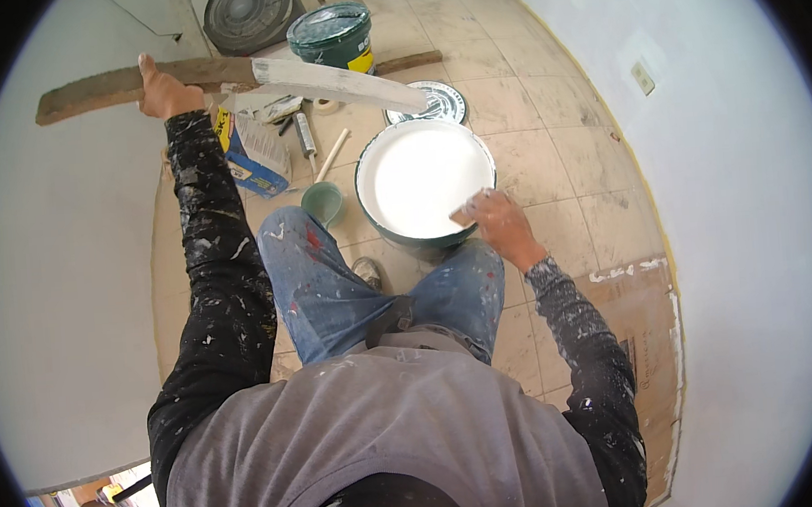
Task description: The person kneels on the floor and stirs white paint in a bucket using a wooden stick. They scrape excess paint from the stick onto a cardboard piece and continue mixing.
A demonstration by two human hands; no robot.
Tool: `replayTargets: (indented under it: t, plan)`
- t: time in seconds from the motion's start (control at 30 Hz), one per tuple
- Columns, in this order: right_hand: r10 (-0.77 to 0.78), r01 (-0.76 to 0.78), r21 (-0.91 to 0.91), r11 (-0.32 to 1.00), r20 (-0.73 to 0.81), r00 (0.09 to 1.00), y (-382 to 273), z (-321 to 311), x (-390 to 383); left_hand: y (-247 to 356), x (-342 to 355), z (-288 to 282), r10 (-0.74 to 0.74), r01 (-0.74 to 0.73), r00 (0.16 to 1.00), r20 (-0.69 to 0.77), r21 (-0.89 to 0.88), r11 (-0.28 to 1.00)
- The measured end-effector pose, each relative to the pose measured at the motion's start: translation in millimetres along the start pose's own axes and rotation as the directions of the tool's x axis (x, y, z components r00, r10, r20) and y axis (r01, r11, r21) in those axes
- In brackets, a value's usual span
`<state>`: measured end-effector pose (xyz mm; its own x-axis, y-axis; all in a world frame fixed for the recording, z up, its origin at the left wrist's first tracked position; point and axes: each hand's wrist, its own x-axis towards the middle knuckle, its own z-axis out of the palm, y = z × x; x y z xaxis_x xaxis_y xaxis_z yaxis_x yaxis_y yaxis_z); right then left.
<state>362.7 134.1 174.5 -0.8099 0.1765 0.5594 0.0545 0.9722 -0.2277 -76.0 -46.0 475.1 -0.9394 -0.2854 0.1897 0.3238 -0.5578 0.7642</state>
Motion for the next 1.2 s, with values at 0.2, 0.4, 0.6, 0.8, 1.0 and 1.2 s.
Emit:
replayTargets:
  t: [0.2,0.4,0.6,0.8,1.0,1.2]
  plan:
    - [0.257,-0.244,0.139,0.960,-0.093,0.962,-7,-13,1,-42,75,-81,-0.136,0.146,0.986,0.094,-0.102,0.984]
    - [0.391,-0.352,0.259,0.900,-0.119,0.913,-22,-33,18,-157,55,-162,-0.446,0.506,0.822,0.354,-0.096,0.857]
    - [0.581,-0.536,0.308,0.786,-0.072,0.811,-35,-65,-2,-278,25,-161,-0.612,0.630,0.769,0.187,-0.055,0.775]
    - [0.789,-0.762,0.220,0.609,-0.070,0.611,-45,-86,-18,-367,-2,-129,-0.778,0.763,0.628,-0.023,-0.177,0.622]
    - [0.853,-0.829,0.209,0.518,-0.052,0.520,-58,-78,-17,-470,27,-198,-0.807,0.752,0.579,0.116,0.306,0.583]
    - [0.657,-0.659,0.103,0.745,0.058,0.751,-48,-52,10,-503,119,-320,-0.465,-0.728,0.596,0.655,0.685,0.031]
